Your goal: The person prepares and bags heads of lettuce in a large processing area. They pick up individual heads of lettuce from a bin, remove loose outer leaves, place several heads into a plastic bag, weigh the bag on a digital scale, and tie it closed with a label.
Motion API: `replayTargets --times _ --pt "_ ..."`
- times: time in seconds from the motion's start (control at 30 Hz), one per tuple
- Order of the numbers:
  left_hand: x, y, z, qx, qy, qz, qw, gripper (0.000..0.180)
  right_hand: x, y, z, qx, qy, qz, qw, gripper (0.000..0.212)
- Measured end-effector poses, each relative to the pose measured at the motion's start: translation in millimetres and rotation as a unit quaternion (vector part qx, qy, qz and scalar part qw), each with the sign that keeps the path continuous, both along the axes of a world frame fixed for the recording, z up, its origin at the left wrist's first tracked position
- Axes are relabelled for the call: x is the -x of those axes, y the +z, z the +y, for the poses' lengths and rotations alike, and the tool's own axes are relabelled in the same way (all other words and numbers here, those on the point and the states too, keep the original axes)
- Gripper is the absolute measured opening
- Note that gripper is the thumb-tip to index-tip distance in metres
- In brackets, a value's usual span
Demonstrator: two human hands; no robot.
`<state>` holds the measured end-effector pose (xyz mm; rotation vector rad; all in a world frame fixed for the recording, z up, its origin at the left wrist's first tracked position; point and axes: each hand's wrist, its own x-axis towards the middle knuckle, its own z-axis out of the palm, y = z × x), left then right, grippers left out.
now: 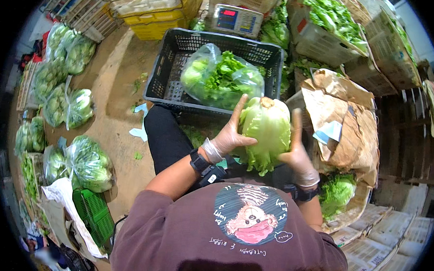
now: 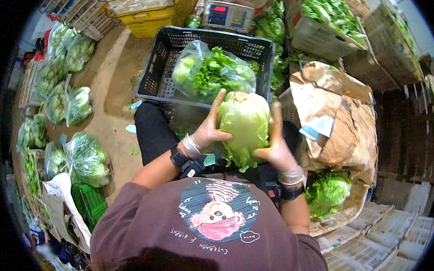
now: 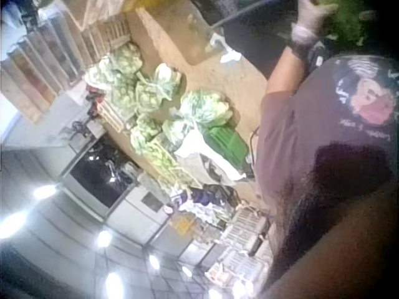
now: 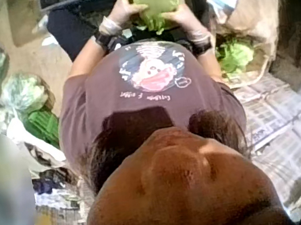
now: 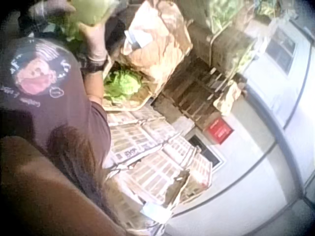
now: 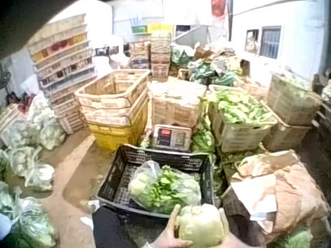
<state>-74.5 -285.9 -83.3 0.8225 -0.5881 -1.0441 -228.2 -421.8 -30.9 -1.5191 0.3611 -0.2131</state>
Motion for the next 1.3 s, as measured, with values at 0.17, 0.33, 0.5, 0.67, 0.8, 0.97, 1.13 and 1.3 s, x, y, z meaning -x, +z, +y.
replayTargets --times 0.17,0.33,0.5,0.67,0.8,0.97,1.13,1.3 --pt "-19.5 -14.7 5.3 -0.077 0.028 -0.182 0.980 0.111 -28.5 -70.7 8.4 -0.138 -0.110 -0.065 0.982 0.105" --pt "-105.8 -39.0 -18.0 -0.304 0.245 -0.260 0.883 0.083 -32.3 -91.7 -15.7 -0.365 -0.134 -0.014 0.921 0.078" --pt "-204.0 -86.0 -56.1 -0.530 0.202 -0.503 0.652 0.066 -73.2 -81.6 -31.2 -0.410 -0.124 -0.009 0.904 0.076" --pt "-269.1 -53.1 -62.4 -0.252 0.181 -0.014 0.951 0.023 -152.5 -83.4 -77.8 -0.274 -0.054 0.044 0.959 0.071" --pt "-277.4 -33.6 -26.4 -0.262 0.139 0.111 0.948 0.029 -235.4 -93.5 -96.4 -0.221 0.046 0.092 0.970 0.050" --pt "-287.0 -53.9 -28.3 -0.160 0.052 0.108 0.980 0.034 -338.6 -130.8 -98.9 -0.202 0.248 0.250 0.914 0.042" --pt "-298.2 -52.7 -24.5 -0.152 -0.039 0.005 0.988 0.045 -417.7 -214.3 -142.4 -0.112 0.312 0.284 0.900 0.040" --pt "-317.1 -68.3 -24.5 -0.172 0.037 0.031 0.984 0.039 -441.2 -217.6 -126.5 0.177 0.280 0.227 0.916 0.053"
